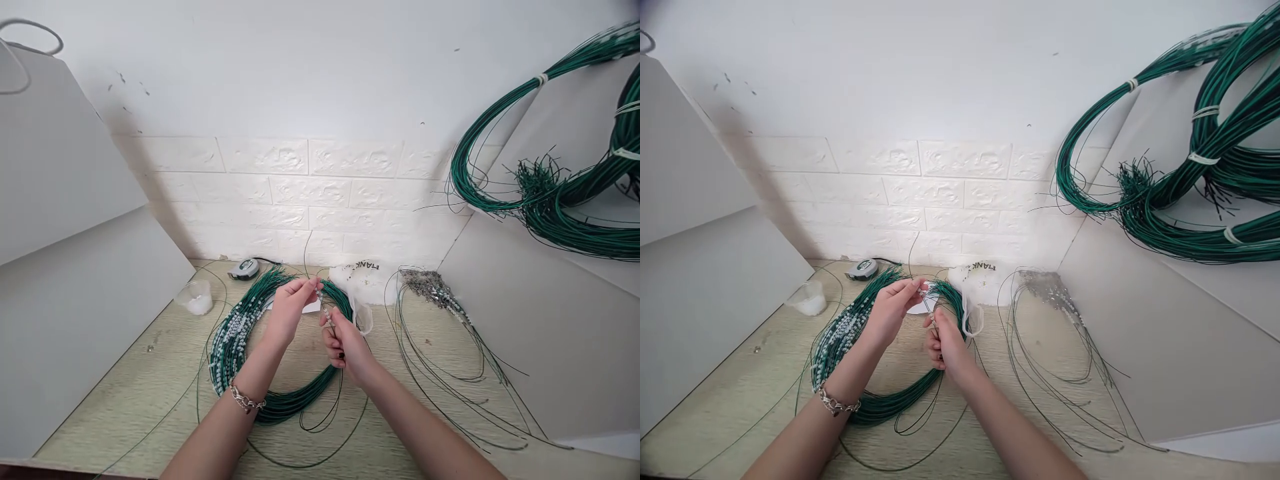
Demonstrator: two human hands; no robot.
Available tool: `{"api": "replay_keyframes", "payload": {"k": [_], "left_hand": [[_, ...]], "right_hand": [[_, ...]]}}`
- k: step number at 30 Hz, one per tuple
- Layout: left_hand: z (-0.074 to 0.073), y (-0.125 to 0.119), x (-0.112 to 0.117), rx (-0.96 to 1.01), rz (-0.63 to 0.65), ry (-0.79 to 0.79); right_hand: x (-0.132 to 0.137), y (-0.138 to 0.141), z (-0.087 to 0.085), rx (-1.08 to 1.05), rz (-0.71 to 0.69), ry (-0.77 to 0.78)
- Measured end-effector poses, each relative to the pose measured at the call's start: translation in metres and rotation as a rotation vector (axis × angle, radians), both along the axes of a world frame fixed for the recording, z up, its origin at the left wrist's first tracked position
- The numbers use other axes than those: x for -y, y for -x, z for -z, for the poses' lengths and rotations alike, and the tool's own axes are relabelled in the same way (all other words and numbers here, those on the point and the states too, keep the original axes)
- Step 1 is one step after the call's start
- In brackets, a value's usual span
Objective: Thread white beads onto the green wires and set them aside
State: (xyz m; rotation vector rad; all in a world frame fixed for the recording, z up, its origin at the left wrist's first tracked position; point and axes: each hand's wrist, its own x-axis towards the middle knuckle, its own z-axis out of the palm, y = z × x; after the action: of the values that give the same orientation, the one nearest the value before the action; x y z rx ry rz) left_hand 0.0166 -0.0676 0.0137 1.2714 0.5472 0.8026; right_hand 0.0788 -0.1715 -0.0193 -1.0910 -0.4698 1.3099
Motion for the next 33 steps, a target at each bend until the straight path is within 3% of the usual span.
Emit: {"api": "replay_keyframes", "payload": {"k": [3,6,12,17,25,29,33], "left_hand": [[0.004,0.0,0.002,0.11,-0.082,0.064],[0.006,0.002,0.004,0.182,-0.173,0.021],[0.01,0.005,-0.003,0.059,-0.197,-0.157],[0.012,0.008,-0.013,0.012,-0.257,-0.129],[0.012,0.012,-0.025,0.096,-0.319,-0.018],[0.013,0.011,-0.025,0.117,-0.304,-0.001],[0.013,0.011,-0.024,0.144,-0.283,0.009]], "right_hand": [[0.001,-0.001,0.006,-0.031,-0.103,-0.017],[0.003,-0.001,0.008,-0.071,-0.151,-0.039],[0.005,-0.001,0.007,-0.214,-0.118,-0.012],[0.007,-0.002,0.008,-0.291,-0.158,-0.032],[0.015,-0.006,0.004,-0.151,-0.386,0.001],[0.014,-0.003,0.004,-0.192,-0.36,-0.009],[0.011,0.005,0.009,-0.349,-0.212,-0.05]]}}
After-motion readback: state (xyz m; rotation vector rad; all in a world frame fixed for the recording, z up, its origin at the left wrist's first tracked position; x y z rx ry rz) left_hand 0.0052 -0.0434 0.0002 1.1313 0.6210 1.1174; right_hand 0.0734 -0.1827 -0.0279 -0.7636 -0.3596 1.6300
